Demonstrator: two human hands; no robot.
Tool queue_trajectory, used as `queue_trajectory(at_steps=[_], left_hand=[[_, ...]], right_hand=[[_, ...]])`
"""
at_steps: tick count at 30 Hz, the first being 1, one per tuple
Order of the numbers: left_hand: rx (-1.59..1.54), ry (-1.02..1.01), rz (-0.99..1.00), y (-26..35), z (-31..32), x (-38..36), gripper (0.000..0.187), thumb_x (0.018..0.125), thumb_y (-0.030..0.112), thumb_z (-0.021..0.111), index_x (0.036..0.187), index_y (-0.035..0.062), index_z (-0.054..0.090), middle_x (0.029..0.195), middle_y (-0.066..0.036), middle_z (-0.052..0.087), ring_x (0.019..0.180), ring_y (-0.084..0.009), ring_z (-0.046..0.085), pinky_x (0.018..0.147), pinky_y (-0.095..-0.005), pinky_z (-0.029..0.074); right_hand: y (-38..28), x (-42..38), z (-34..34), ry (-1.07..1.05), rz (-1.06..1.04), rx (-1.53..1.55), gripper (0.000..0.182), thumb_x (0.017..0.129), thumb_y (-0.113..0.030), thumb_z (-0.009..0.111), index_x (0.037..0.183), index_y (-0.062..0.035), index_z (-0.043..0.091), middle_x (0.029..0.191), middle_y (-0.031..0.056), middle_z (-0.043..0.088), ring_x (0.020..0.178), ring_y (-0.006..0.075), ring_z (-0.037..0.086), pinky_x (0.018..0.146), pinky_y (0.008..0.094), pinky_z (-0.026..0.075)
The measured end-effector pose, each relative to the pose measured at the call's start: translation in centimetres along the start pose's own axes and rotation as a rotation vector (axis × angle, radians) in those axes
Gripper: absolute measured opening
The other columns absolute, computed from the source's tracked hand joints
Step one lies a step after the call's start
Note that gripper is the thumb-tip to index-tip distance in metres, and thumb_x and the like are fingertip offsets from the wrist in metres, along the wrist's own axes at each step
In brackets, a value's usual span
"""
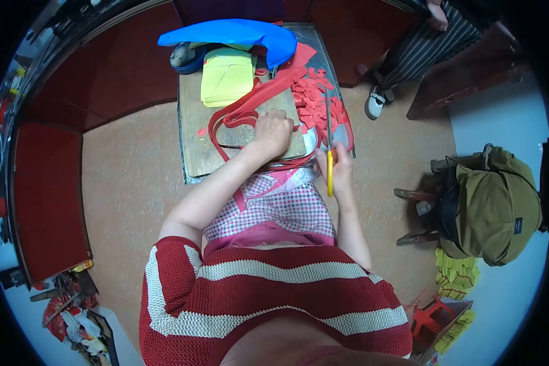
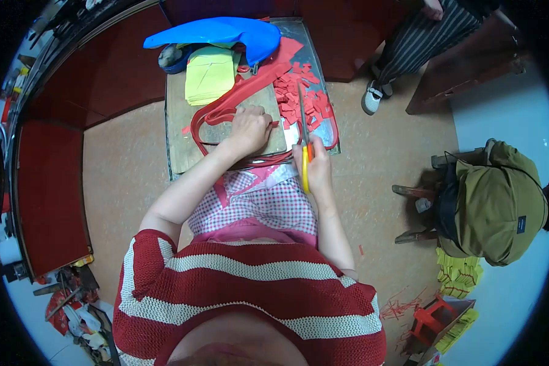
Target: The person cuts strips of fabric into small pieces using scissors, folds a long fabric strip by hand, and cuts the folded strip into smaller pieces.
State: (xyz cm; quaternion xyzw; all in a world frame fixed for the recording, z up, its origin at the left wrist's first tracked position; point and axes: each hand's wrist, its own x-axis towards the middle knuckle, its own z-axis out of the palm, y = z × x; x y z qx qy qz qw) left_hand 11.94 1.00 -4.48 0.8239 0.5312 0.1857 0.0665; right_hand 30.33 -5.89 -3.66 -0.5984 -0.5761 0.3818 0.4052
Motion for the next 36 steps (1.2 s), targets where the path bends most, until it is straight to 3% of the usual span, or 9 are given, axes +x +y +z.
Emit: queue_trajectory(at_steps=[2, 5, 8, 12, 15, 24, 28, 30, 36], left_hand=[[0.054, 0.034, -0.040, 0.0, 0.3, 0.0, 0.014, 0.076, 0.020, 0.064, 0.078, 0.0066, 0.065, 0.081, -0.011, 0.059, 0.083, -0.0276, 0.058, 0.079, -0.0428, 0.038], [0.008, 0.106, -0.008, 0.2, 0.3, -0.6, 0.014, 0.076, 0.020, 0.064, 0.078, 0.0070, 0.064, 0.079, -0.010, 0.059, 0.083, -0.0273, 0.058, 0.080, -0.0419, 0.036], [0.008, 0.107, 0.023, -0.1, 0.7, -1.0, 0.014, 0.075, 0.021, 0.065, 0.079, 0.0077, 0.064, 0.078, -0.009, 0.058, 0.084, -0.0267, 0.057, 0.081, -0.0413, 0.035], [0.024, 0.025, 0.057, 0.1, 0.0, -1.1, 0.016, 0.073, 0.022, 0.065, 0.080, 0.0077, 0.064, 0.083, -0.009, 0.059, 0.087, -0.0256, 0.057, 0.082, -0.0406, 0.036], [0.019, 0.052, 0.072, 0.1, -0.2, -1.2, 0.017, 0.073, 0.022, 0.065, 0.082, 0.0073, 0.065, 0.082, -0.009, 0.059, 0.088, -0.0252, 0.057, 0.087, -0.0415, 0.034], [0.010, 0.056, 0.060, -0.1, -0.1, -1.6, 0.017, 0.072, 0.021, 0.065, 0.083, 0.0075, 0.065, 0.081, -0.008, 0.059, 0.089, -0.0244, 0.057, 0.095, -0.0478, 0.031], [0.014, 0.042, 0.077, -0.1, -0.3, -2.0, 0.016, 0.072, 0.021, 0.066, 0.083, 0.0084, 0.065, 0.081, -0.008, 0.059, 0.088, -0.0245, 0.057, 0.097, -0.0491, 0.030], [0.031, 0.054, 0.084, 0.0, -0.2, -1.9, 0.016, 0.072, 0.021, 0.066, 0.082, 0.0087, 0.064, 0.082, -0.008, 0.059, 0.088, -0.0245, 0.057, 0.097, -0.0495, 0.030], [-0.004, 0.090, 0.063, 0.0, 0.1, -2.0, 0.015, 0.072, 0.021, 0.066, 0.080, 0.0087, 0.064, 0.082, -0.008, 0.059, 0.088, -0.0247, 0.057, 0.098, -0.0498, 0.029]], right_hand=[[-1.5, -1.3, -0.5, -0.201, 0.304, 0.376, 0.023, 0.090, -0.022, 0.057, 0.100, -0.0011, 0.052, 0.063, 0.0030, 0.057, 0.037, 0.0065, 0.047, 0.033, 0.0206, 0.037], [0.6, -3.4, -0.4, -0.377, 0.548, 0.510, 0.032, 0.092, -0.033, 0.052, 0.100, -0.0026, 0.053, 0.057, 0.0035, 0.055, 0.034, 0.0089, 0.045, 0.032, 0.0227, 0.036], [1.1, -3.6, -0.1, -0.390, 0.577, 0.470, 0.033, 0.091, -0.036, 0.052, 0.094, -0.0029, 0.056, 0.055, 0.0039, 0.055, 0.033, 0.0099, 0.043, 0.032, 0.0235, 0.035], [2.3, -1.9, -0.7, -0.441, 0.540, 0.358, 0.038, 0.089, -0.039, 0.054, 0.073, -0.0050, 0.056, 0.050, 0.0026, 0.052, 0.034, 0.0090, 0.043, 0.032, 0.0239, 0.033], [0.9, -0.8, -2.3, -0.541, 0.570, 0.200, 0.039, 0.089, -0.040, 0.054, 0.070, -0.0059, 0.053, 0.050, 0.0015, 0.051, 0.034, 0.0085, 0.042, 0.033, 0.0240, 0.033], [0.5, 1.2, -4.7, -0.645, 0.312, -0.052, 0.037, 0.088, -0.042, 0.056, 0.078, -0.0074, 0.051, 0.054, -0.0026, 0.048, 0.038, 0.0055, 0.042, 0.035, 0.0218, 0.033], [1.2, 1.9, -4.9, -0.592, 0.337, -0.096, 0.034, 0.088, -0.039, 0.057, 0.076, -0.0073, 0.051, 0.054, -0.0027, 0.048, 0.039, 0.0054, 0.043, 0.036, 0.0220, 0.033], [1.5, 1.9, -5.1, -0.640, 0.167, -0.101, 0.034, 0.088, -0.037, 0.057, 0.074, -0.0072, 0.051, 0.054, -0.0026, 0.047, 0.040, 0.0057, 0.044, 0.036, 0.0225, 0.033], [0.9, 1.8, -5.4, -0.636, 0.253, -0.095, 0.035, 0.088, -0.037, 0.058, 0.072, -0.0070, 0.051, 0.054, -0.0026, 0.046, 0.041, 0.0056, 0.043, 0.037, 0.0229, 0.033]])
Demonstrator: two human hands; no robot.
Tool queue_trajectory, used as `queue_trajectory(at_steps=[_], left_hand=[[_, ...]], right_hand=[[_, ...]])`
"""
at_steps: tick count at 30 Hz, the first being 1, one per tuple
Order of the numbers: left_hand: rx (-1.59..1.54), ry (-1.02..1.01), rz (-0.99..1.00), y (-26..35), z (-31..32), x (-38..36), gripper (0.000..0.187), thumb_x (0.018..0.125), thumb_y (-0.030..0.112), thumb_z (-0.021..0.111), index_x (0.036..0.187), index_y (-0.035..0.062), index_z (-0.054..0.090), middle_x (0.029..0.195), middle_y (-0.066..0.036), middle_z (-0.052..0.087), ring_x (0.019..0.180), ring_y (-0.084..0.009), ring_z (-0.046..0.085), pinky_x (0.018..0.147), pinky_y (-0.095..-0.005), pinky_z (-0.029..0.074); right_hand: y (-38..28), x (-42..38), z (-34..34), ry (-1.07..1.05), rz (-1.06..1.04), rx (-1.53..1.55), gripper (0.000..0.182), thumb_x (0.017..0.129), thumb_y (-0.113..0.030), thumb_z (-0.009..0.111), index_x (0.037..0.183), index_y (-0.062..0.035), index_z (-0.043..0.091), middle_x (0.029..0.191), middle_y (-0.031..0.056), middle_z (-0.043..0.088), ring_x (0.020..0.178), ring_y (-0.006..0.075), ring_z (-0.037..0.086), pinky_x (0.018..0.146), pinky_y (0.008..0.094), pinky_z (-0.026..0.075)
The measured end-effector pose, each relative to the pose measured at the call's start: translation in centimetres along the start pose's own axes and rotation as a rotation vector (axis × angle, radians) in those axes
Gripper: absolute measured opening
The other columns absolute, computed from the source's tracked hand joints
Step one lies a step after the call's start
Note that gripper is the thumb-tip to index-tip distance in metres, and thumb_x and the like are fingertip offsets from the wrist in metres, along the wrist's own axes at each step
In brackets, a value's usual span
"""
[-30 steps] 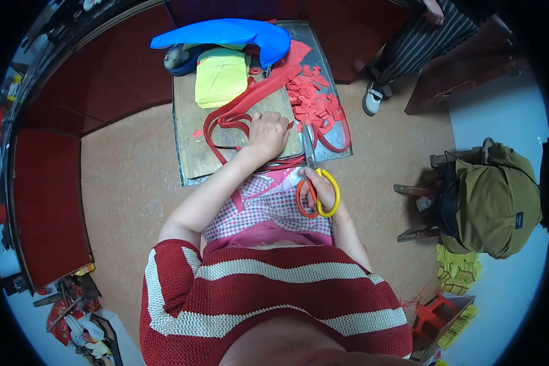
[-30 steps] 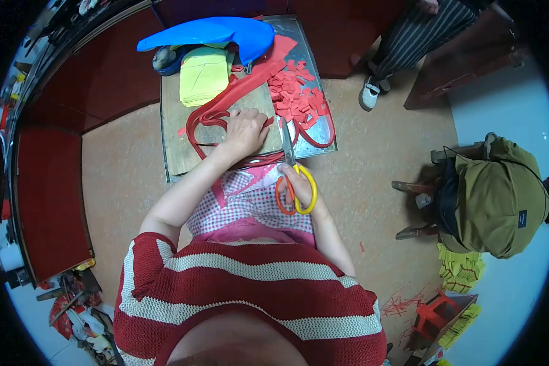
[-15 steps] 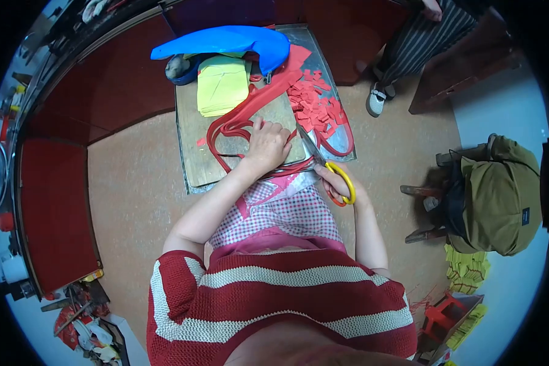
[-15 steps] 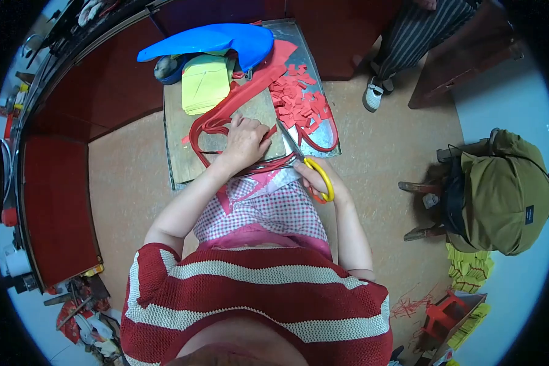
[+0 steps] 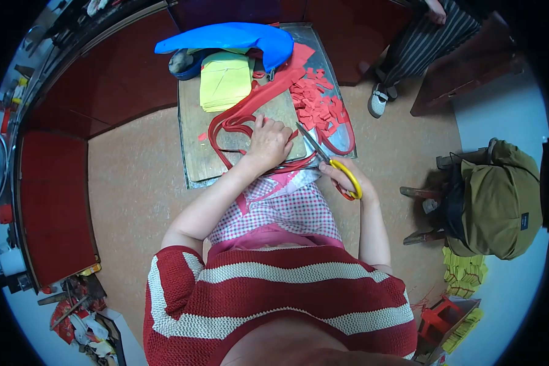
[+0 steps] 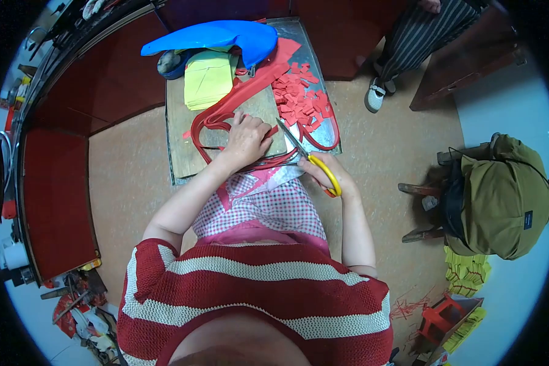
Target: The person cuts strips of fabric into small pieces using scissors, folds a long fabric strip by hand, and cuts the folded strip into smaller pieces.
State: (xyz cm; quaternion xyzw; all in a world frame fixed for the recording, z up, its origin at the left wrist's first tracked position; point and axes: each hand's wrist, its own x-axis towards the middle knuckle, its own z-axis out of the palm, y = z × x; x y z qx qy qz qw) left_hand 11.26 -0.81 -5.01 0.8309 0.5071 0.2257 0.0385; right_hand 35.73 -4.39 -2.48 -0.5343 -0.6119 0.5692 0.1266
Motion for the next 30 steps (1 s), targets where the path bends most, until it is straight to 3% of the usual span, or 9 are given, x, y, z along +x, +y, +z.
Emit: queue_trajectory(at_steps=[7, 10, 16, 21, 24, 26, 27, 29, 30], left_hand=[[0.007, -0.006, 0.012, 0.1, 0.0, 0.1, 0.015, 0.072, 0.021, 0.066, 0.081, 0.0079, 0.066, 0.081, -0.009, 0.059, 0.087, -0.0244, 0.056, 0.096, -0.0495, 0.030], [0.006, -0.009, 0.015, 0.0, 0.3, 0.0, 0.015, 0.073, 0.021, 0.066, 0.080, 0.0073, 0.067, 0.081, -0.009, 0.059, 0.087, -0.0246, 0.056, 0.096, -0.0501, 0.030], [-0.040, 0.000, -0.002, 0.0, -0.2, -0.1, 0.014, 0.076, 0.018, 0.063, 0.083, 0.0069, 0.067, 0.076, -0.009, 0.062, 0.082, -0.0251, 0.059, 0.096, -0.0485, 0.031], [-0.284, 0.013, -0.072, 1.2, -1.9, -0.3, 0.017, 0.081, 0.018, 0.061, 0.090, 0.0054, 0.068, 0.077, -0.011, 0.066, 0.083, -0.0287, 0.061, 0.099, -0.0500, 0.029], [-0.486, -0.114, -0.104, 1.7, -3.7, 0.2, 0.019, 0.084, 0.019, 0.060, 0.093, 0.0047, 0.067, 0.081, -0.012, 0.066, 0.086, -0.0279, 0.062, 0.095, -0.0463, 0.036], [-0.600, -0.136, -0.140, 1.9, -4.7, 0.3, 0.018, 0.086, 0.017, 0.058, 0.094, 0.0028, 0.067, 0.077, -0.010, 0.065, 0.079, -0.0206, 0.063, 0.079, -0.0366, 0.047], [-0.599, -0.123, -0.147, 1.8, -4.7, 0.2, 0.018, 0.086, 0.017, 0.058, 0.094, 0.0028, 0.067, 0.077, -0.010, 0.065, 0.079, -0.0206, 0.063, 0.079, -0.0366, 0.047], [-0.841, -0.161, -0.186, 1.4, -4.6, -0.2, 0.018, 0.089, 0.015, 0.054, 0.091, 0.0002, 0.064, 0.071, -0.005, 0.061, 0.063, -0.0114, 0.058, 0.059, -0.0267, 0.047], [-0.841, -0.149, -0.196, 1.3, -5.0, -0.2, 0.018, 0.089, 0.015, 0.054, 0.091, 0.0002, 0.064, 0.071, -0.005, 0.061, 0.063, -0.0114, 0.058, 0.059, -0.0267, 0.047]], right_hand=[[-0.4, -0.6, 0.1, -0.011, 0.041, 0.014, 0.033, 0.087, -0.037, 0.059, 0.077, -0.0065, 0.056, 0.055, -0.0033, 0.046, 0.043, 0.0051, 0.043, 0.038, 0.0229, 0.033], [0.3, -0.4, 0.5, -0.020, -0.058, -0.020, 0.032, 0.086, -0.038, 0.060, 0.081, -0.0063, 0.058, 0.055, -0.0034, 0.047, 0.042, 0.0055, 0.042, 0.038, 0.0236, 0.033], [-1.3, -1.1, 0.9, -0.033, 0.035, 0.024, 0.026, 0.086, -0.031, 0.061, 0.088, -0.0051, 0.060, 0.059, -0.0039, 0.048, 0.049, 0.0054, 0.044, 0.043, 0.0229, 0.035], [-3.2, -0.3, 2.0, 0.395, -0.289, -0.003, 0.025, 0.081, -0.011, 0.065, 0.103, -0.0007, 0.059, 0.068, 0.0027, 0.054, 0.063, 0.0071, 0.047, 0.058, 0.0232, 0.041], [-4.4, 1.8, 3.4, 0.554, -0.499, -0.061, 0.033, 0.080, -0.010, 0.067, 0.108, 0.0000, 0.055, 0.077, 0.0092, 0.059, 0.068, 0.0155, 0.056, 0.063, 0.0282, 0.046], [-5.4, 2.5, 3.9, 0.663, -0.657, -0.184, 0.037, 0.079, -0.010, 0.068, 0.110, -0.0009, 0.051, 0.087, 0.0131, 0.061, 0.074, 0.0243, 0.061, 0.067, 0.0322, 0.048], [-6.0, 2.4, 4.1, 0.653, -0.666, -0.192, 0.037, 0.079, -0.010, 0.068, 0.110, -0.0009, 0.051, 0.087, 0.0131, 0.061, 0.074, 0.0243, 0.061, 0.067, 0.0322, 0.048], [-7.2, 1.9, 4.6, 0.554, -0.549, -0.103, 0.037, 0.079, -0.007, 0.067, 0.111, -0.0008, 0.050, 0.087, 0.0131, 0.061, 0.074, 0.0248, 0.061, 0.067, 0.0324, 0.048], [-6.6, 2.5, 4.8, 0.563, -0.591, -0.088, 0.037, 0.079, -0.005, 0.065, 0.112, -0.0015, 0.049, 0.084, 0.0122, 0.059, 0.071, 0.0227, 0.060, 0.065, 0.0320, 0.047]])
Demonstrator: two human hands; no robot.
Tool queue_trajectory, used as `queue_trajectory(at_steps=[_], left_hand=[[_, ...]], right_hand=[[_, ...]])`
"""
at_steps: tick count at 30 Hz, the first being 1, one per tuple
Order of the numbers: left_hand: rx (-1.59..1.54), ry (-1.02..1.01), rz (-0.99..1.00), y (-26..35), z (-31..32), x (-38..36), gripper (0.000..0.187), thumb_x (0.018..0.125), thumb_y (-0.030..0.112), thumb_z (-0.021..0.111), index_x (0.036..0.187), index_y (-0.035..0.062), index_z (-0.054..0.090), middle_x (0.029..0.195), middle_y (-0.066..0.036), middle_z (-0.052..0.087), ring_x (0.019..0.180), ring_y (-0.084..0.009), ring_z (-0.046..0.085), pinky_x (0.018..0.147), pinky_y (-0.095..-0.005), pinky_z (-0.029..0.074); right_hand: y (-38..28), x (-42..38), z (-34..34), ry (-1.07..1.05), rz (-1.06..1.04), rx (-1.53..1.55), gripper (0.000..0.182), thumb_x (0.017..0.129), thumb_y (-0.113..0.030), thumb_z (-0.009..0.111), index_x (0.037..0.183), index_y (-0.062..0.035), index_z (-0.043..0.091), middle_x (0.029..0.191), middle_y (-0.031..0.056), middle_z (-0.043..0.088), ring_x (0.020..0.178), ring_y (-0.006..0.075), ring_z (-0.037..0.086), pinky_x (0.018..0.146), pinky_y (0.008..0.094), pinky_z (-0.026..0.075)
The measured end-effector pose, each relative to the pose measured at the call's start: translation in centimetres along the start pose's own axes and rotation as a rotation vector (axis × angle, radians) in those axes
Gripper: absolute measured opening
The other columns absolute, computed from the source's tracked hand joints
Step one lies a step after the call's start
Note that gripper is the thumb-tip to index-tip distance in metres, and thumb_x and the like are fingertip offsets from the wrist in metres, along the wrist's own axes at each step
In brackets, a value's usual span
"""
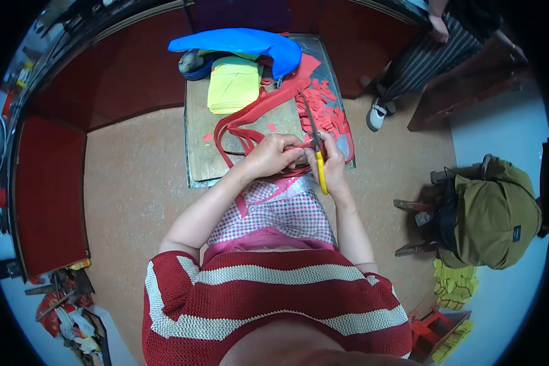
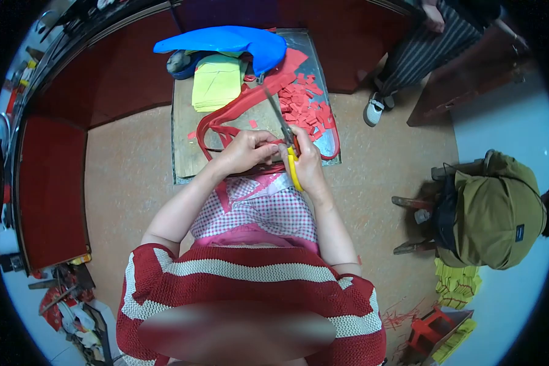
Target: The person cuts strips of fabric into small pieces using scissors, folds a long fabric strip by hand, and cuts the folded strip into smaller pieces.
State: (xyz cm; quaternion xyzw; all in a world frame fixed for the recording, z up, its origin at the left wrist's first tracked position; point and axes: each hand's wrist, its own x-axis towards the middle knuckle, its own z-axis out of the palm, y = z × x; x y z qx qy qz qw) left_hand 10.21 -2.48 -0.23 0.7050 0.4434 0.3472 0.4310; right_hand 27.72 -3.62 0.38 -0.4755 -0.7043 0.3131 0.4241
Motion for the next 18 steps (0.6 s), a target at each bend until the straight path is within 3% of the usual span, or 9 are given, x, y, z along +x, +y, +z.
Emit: queue_trajectory(at_steps=[2, 4, 5, 8, 9, 12, 18], left_hand=[[-0.340, -0.179, -0.276, 0.8, -0.7, -0.1, 0.018, 0.091, 0.014, 0.052, 0.089, -0.0010, 0.060, 0.068, -0.001, 0.058, 0.053, -0.0069, 0.050, 0.051, -0.0246, 0.043], [-0.252, -0.184, -0.241, 0.5, -0.9, 0.0, 0.017, 0.092, 0.014, 0.051, 0.088, -0.0007, 0.059, 0.068, -0.001, 0.058, 0.051, -0.0066, 0.049, 0.048, -0.0237, 0.041], [-0.163, -0.195, -0.203, 0.4, -1.0, 0.2, 0.016, 0.092, 0.014, 0.050, 0.087, -0.0004, 0.057, 0.068, -0.001, 0.058, 0.050, -0.0063, 0.048, 0.046, -0.0229, 0.040], [-0.149, -0.047, -0.206, 0.7, -1.4, 0.6, 0.016, 0.092, 0.013, 0.050, 0.085, 0.0004, 0.057, 0.067, -0.001, 0.058, 0.048, -0.0061, 0.047, 0.044, -0.0218, 0.038], [-0.150, -0.045, -0.200, 0.6, -1.7, 0.8, 0.016, 0.092, 0.013, 0.050, 0.085, 0.0004, 0.057, 0.067, -0.001, 0.058, 0.048, -0.0061, 0.047, 0.044, -0.0218, 0.038], [-0.474, 0.051, -0.377, 0.0, -2.4, 1.5, 0.017, 0.093, 0.014, 0.048, 0.082, 0.0027, 0.055, 0.065, -0.001, 0.057, 0.044, -0.0052, 0.044, 0.042, -0.0197, 0.035], [-0.473, -0.105, -0.400, -0.5, -1.9, 2.3, 0.017, 0.093, 0.013, 0.048, 0.080, 0.0032, 0.053, 0.064, -0.001, 0.057, 0.044, -0.0052, 0.043, 0.042, -0.0198, 0.034]], right_hand=[[0.8, 0.0, 0.3, 0.016, 0.011, 0.036, 0.036, 0.080, -0.005, 0.065, 0.112, -0.0015, 0.049, 0.081, 0.0114, 0.058, 0.071, 0.0205, 0.059, 0.064, 0.0314, 0.047], [0.6, 0.1, 0.2, 0.051, 0.016, 0.070, 0.032, 0.081, -0.007, 0.065, 0.109, -0.0014, 0.051, 0.076, 0.0065, 0.054, 0.068, 0.0126, 0.054, 0.061, 0.0283, 0.045], [0.3, 0.2, 0.0, 0.053, 0.014, 0.066, 0.032, 0.081, -0.007, 0.065, 0.109, -0.0014, 0.051, 0.076, 0.0065, 0.054, 0.068, 0.0126, 0.054, 0.061, 0.0283, 0.045], [1.1, -0.7, -1.0, -0.053, 0.260, 0.106, 0.026, 0.085, -0.010, 0.063, 0.106, -0.0010, 0.051, 0.079, 0.0007, 0.051, 0.068, 0.0054, 0.046, 0.059, 0.0212, 0.040], [1.2, -1.3, -1.4, -0.051, 0.256, 0.103, 0.026, 0.085, -0.010, 0.063, 0.106, -0.0010, 0.051, 0.079, 0.0007, 0.051, 0.068, 0.0054, 0.046, 0.059, 0.0212, 0.040], [-0.3, -3.4, -2.4, -0.291, 0.537, 0.433, 0.032, 0.088, -0.017, 0.060, 0.110, -0.0005, 0.045, 0.087, 0.0004, 0.050, 0.076, 0.0059, 0.046, 0.064, 0.0212, 0.041], [1.7, -4.7, -1.9, -0.417, 0.497, 0.315, 0.044, 0.086, -0.040, 0.062, 0.102, -0.0019, 0.046, 0.086, 0.0030, 0.051, 0.076, 0.0114, 0.049, 0.066, 0.0267, 0.044]])
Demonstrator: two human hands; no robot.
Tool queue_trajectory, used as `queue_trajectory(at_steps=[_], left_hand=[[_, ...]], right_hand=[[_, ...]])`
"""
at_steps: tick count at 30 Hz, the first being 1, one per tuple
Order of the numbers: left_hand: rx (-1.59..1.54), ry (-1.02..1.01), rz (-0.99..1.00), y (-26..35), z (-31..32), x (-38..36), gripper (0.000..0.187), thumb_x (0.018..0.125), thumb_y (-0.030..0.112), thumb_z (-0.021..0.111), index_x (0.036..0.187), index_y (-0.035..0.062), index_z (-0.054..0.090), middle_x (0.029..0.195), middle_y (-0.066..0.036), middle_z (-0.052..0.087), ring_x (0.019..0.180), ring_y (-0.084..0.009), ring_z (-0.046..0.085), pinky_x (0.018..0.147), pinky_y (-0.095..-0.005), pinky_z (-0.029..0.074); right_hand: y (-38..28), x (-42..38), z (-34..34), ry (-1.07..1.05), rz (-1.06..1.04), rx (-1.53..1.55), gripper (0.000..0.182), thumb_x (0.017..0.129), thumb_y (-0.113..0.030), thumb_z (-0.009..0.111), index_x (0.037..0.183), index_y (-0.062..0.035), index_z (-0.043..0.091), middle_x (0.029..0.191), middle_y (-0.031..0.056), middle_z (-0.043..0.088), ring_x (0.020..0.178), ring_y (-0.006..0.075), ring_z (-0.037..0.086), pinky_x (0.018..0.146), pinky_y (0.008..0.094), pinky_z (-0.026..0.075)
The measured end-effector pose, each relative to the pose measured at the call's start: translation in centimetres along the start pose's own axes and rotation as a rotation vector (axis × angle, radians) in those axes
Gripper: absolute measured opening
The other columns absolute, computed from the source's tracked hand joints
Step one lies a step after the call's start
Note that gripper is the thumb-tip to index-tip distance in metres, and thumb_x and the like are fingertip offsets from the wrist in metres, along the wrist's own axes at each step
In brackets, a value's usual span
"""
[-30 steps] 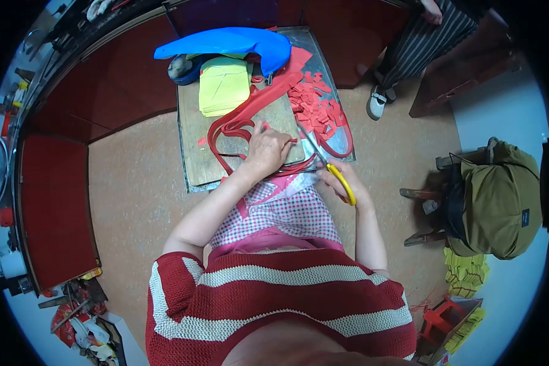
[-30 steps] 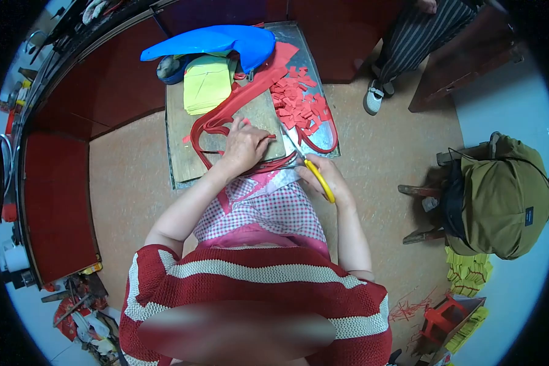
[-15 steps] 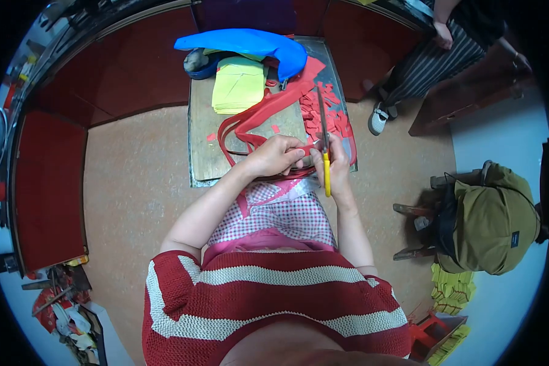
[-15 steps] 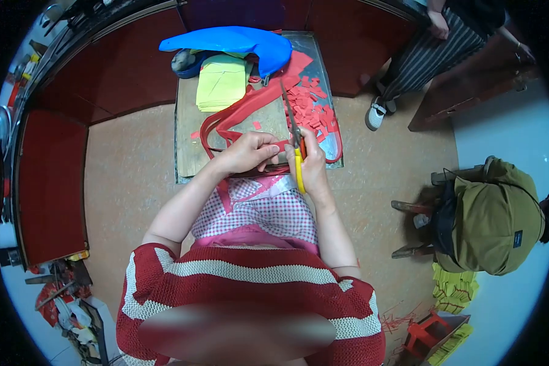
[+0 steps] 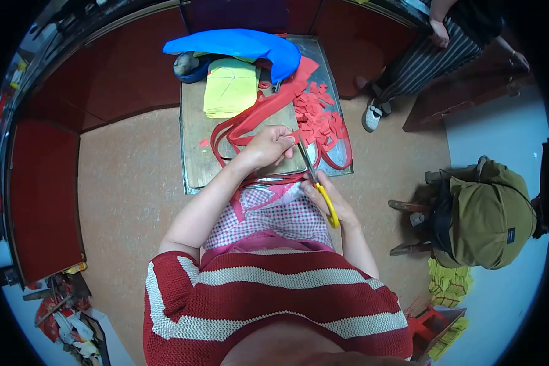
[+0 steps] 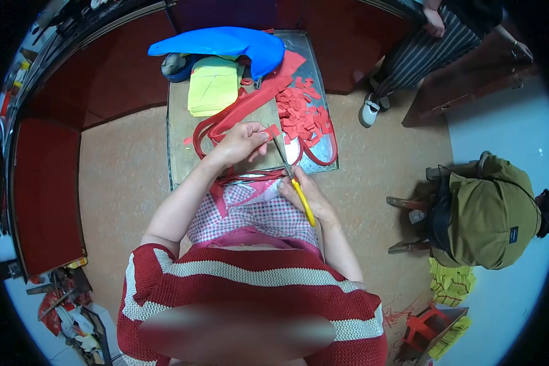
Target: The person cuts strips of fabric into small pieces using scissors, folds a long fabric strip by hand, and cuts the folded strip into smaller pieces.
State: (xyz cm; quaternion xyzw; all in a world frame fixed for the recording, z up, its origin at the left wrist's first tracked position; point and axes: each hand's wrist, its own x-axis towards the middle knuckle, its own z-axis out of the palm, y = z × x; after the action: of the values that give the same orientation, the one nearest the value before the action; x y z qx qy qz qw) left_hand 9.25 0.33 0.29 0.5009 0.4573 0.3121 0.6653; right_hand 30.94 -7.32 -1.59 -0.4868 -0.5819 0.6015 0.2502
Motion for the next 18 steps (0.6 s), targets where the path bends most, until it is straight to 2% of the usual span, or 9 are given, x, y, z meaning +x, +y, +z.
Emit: queue_trajectory(at_steps=[2, 7, 9, 13, 18], left_hand=[[0.018, -0.013, -0.004, -0.2, 0.4, 0.2, 0.018, 0.092, 0.014, 0.048, 0.079, 0.0033, 0.054, 0.062, -0.001, 0.056, 0.043, -0.0058, 0.044, 0.041, -0.0211, 0.033], [0.069, -0.023, -0.055, -0.2, 0.8, 0.4, 0.021, 0.091, 0.016, 0.049, 0.074, 0.0039, 0.055, 0.059, 0.001, 0.053, 0.043, -0.0059, 0.043, 0.041, -0.0233, 0.033], [0.193, -0.001, 0.013, -0.6, 0.9, 0.9, 0.023, 0.089, 0.017, 0.051, 0.071, 0.0043, 0.055, 0.058, 0.001, 0.052, 0.046, -0.0055, 0.043, 0.043, -0.0239, 0.034], [0.234, -0.016, -0.002, -0.8, 0.9, 1.5, 0.021, 0.090, 0.016, 0.051, 0.073, 0.0061, 0.056, 0.058, 0.003, 0.052, 0.050, -0.0033, 0.041, 0.046, -0.0210, 0.031], [0.076, -0.046, -0.031, -2.3, 0.7, 3.5, 0.019, 0.089, 0.014, 0.052, 0.073, 0.0056, 0.056, 0.057, 0.002, 0.051, 0.048, -0.0042, 0.041, 0.044, -0.0214, 0.031]], right_hand=[[-0.1, 0.3, -0.1, 0.000, -0.010, -0.084, 0.050, 0.084, -0.047, 0.062, 0.102, -0.0024, 0.046, 0.085, 0.0054, 0.051, 0.077, 0.0131, 0.049, 0.068, 0.0278, 0.043], [-0.3, 1.1, 0.1, 0.049, -0.068, -0.104, 0.049, 0.086, -0.046, 0.060, 0.102, -0.0018, 0.046, 0.082, 0.0066, 0.051, 0.077, 0.0140, 0.048, 0.069, 0.0286, 0.043], [-1.0, 1.1, 0.4, 0.062, -0.089, -0.111, 0.048, 0.086, -0.045, 0.059, 0.102, -0.0017, 0.046, 0.082, 0.0070, 0.050, 0.078, 0.0143, 0.047, 0.069, 0.0288, 0.043], [-1.6, 1.3, 0.7, 0.118, -0.026, -0.156, 0.039, 0.088, -0.038, 0.058, 0.096, -0.0008, 0.048, 0.075, 0.0061, 0.050, 0.072, 0.0131, 0.047, 0.064, 0.0286, 0.042], [1.1, 2.6, 0.9, 0.121, -0.017, -0.137, 0.027, 0.089, -0.026, 0.058, 0.085, -0.0001, 0.051, 0.065, 0.0035, 0.050, 0.063, 0.0108, 0.045, 0.058, 0.0282, 0.041]])
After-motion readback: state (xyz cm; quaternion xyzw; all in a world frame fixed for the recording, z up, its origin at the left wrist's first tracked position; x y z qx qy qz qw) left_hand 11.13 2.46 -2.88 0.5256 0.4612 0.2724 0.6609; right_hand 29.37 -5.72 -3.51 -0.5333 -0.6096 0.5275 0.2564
